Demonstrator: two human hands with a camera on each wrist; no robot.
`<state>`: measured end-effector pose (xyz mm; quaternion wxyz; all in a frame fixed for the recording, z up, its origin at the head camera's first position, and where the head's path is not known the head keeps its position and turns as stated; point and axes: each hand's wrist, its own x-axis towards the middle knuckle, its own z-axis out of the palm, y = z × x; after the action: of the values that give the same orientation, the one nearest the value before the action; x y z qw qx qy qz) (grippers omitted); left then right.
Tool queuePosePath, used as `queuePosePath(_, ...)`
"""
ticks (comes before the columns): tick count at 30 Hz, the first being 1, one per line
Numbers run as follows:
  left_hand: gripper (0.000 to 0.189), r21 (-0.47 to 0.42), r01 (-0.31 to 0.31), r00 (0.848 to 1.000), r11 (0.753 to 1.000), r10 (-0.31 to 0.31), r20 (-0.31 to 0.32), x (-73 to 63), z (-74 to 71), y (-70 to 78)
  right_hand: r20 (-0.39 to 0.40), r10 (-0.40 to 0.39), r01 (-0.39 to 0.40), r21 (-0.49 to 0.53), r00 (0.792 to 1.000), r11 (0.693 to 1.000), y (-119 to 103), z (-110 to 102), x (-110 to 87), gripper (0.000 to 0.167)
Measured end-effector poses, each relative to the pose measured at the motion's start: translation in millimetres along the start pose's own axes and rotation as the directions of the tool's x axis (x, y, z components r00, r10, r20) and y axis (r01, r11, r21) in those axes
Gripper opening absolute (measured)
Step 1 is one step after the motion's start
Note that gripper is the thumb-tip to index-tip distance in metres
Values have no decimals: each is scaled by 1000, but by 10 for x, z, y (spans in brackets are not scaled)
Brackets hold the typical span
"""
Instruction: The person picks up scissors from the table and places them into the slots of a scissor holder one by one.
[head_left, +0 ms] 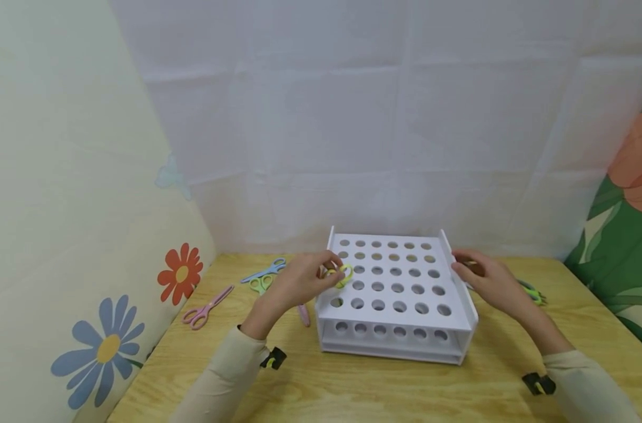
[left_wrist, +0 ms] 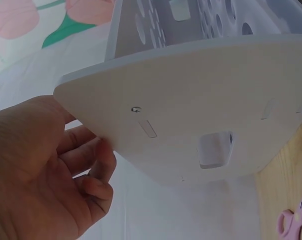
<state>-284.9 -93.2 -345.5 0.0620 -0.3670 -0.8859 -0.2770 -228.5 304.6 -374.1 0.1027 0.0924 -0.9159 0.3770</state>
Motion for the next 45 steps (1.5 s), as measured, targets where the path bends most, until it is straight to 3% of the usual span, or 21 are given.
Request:
queuePosePath(11, 25, 33, -6, 999, 999, 7, -34, 13, -74, -11, -6, 4, -4, -5, 1000, 1000, 7, -18, -20, 55)
queuePosePath(20, 23, -5, -21, 989, 1000, 20, -150, -30, -221, -105, -3, -16, 16, -8, 1000, 1000, -11, -36, -14, 55)
queuePosePath(25, 25, -9, 3, 981, 1000, -4, -193, -84, -326, -203, -6, -14, 14, -15, 1000, 1000, -2, -30, -7, 55)
queuePosePath(34, 27, 33, 68, 977, 997, -59, -206, -126, -440, -520, -6, -17, 17, -14, 1000, 1000, -3, -29, -10, 54)
queuePosePath(40, 25, 47, 162, 969, 986, -150, -196, -227, -549, -805, -1, -9, 9, -19, 1000, 1000, -2, -17, -2, 56)
queuePosePath(45, 24, 53, 212, 963, 976, -200, -180, -327, -558, -1065, 0, -3, 3, -19, 1000, 1000, 8, -14, -10, 57)
